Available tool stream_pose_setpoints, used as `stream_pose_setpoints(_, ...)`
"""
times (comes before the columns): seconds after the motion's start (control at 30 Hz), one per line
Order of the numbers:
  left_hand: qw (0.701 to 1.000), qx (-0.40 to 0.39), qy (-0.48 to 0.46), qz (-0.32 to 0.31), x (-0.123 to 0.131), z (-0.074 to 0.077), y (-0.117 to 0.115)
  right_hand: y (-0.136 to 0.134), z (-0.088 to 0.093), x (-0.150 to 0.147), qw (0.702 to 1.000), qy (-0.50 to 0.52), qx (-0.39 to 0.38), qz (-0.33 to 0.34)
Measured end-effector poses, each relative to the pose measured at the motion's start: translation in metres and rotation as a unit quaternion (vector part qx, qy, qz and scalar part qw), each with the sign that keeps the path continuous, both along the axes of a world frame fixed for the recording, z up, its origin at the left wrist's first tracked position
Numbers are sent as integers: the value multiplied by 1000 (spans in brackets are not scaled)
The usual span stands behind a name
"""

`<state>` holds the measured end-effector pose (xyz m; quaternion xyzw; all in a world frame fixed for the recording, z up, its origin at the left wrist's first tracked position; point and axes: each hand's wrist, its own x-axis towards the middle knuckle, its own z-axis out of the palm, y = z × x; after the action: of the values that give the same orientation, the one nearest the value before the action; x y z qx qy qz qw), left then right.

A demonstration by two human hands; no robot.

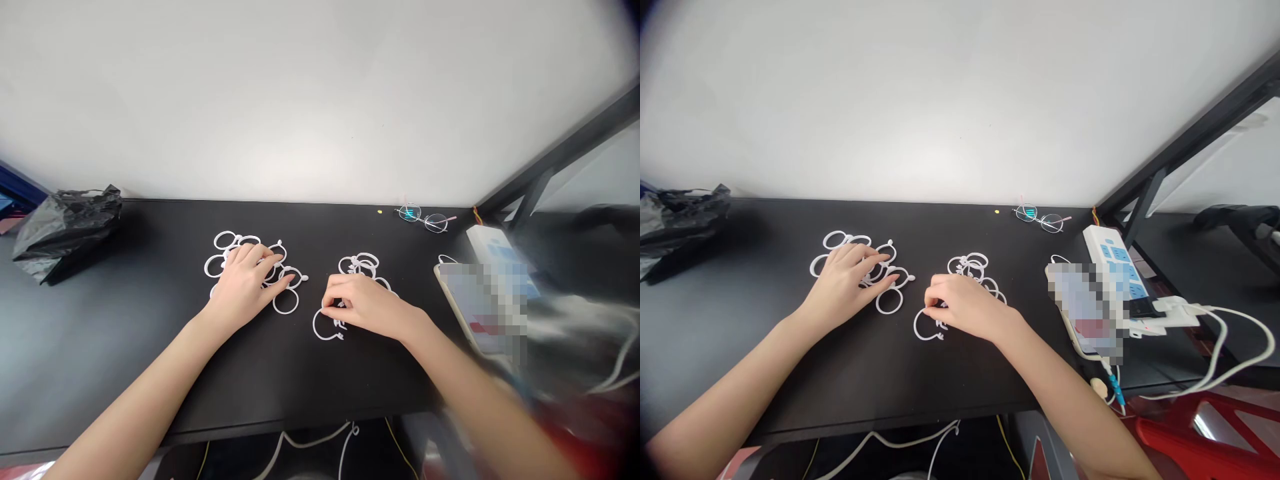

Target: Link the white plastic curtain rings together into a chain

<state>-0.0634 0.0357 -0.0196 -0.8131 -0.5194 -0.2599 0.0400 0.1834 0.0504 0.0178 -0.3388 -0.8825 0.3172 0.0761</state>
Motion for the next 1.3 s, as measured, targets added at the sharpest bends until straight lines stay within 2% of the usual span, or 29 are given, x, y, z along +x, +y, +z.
stream_pose_setpoints(0.13, 1000, -12, 13, 20, -3, -4, 3, 3, -2, 0, 999, 38, -1, -21)
stream_pose_setpoints(0.27, 999, 7, -14, 33, 2, -1, 0, 4, -4, -2, 986, 139, -23, -88)
stream_pose_setpoints(0.33, 998, 29, -51, 8, 8, 5, -7, 1, -5, -5, 968, 201, -82, -130)
stream_pose_setpoints(0.47, 980, 16, -100, -172, 21, 17, -25, -8, -7, -16, 904, 288, -280, -144)
stream_pose_setpoints(0.53, 966, 10, -119, -231, 26, 19, -34, -13, -9, -21, 867, 313, -366, -125)
stream_pose_setpoints(0.63, 951, -23, -192, -240, 31, 20, -40, -20, -10, -27, 833, 304, -453, -89)
stream_pose_setpoints(0.7, 938, -103, -265, -200, 33, 21, -39, -25, -10, -29, 844, 313, -424, -100)
stream_pose_setpoints(0.77, 898, -230, -347, -141, 32, 22, -35, -30, -9, -29, 862, 351, -337, -139)
stream_pose_setpoints(0.87, 787, -395, -464, -95, 30, 23, -27, -33, -7, -28, 873, 398, -234, -160)
stream_pose_setpoints(0.93, 724, -448, -516, -96, 29, 22, -23, -33, -8, -27, 880, 399, -212, -149)
stream_pose_setpoints(1.0, 694, -470, -537, -97, 28, 21, -22, -31, -10, -26, 887, 393, -197, -143)
stream_pose_setpoints(1.07, 697, -471, -534, -93, 29, 21, -22, -30, -13, -27, 894, 390, -173, -140)
stream_pose_setpoints(1.13, 723, -448, -518, -88, 31, 21, -24, -30, -15, -27, 898, 389, -148, -142)
stream_pose_setpoints(1.2, 774, -397, -486, -88, 33, 20, -28, -31, -18, -29, 899, 391, -133, -148)
stream_pose_setpoints(1.3, 878, -263, -386, -105, 34, 17, -34, -35, -20, -32, 900, 397, -111, -139)
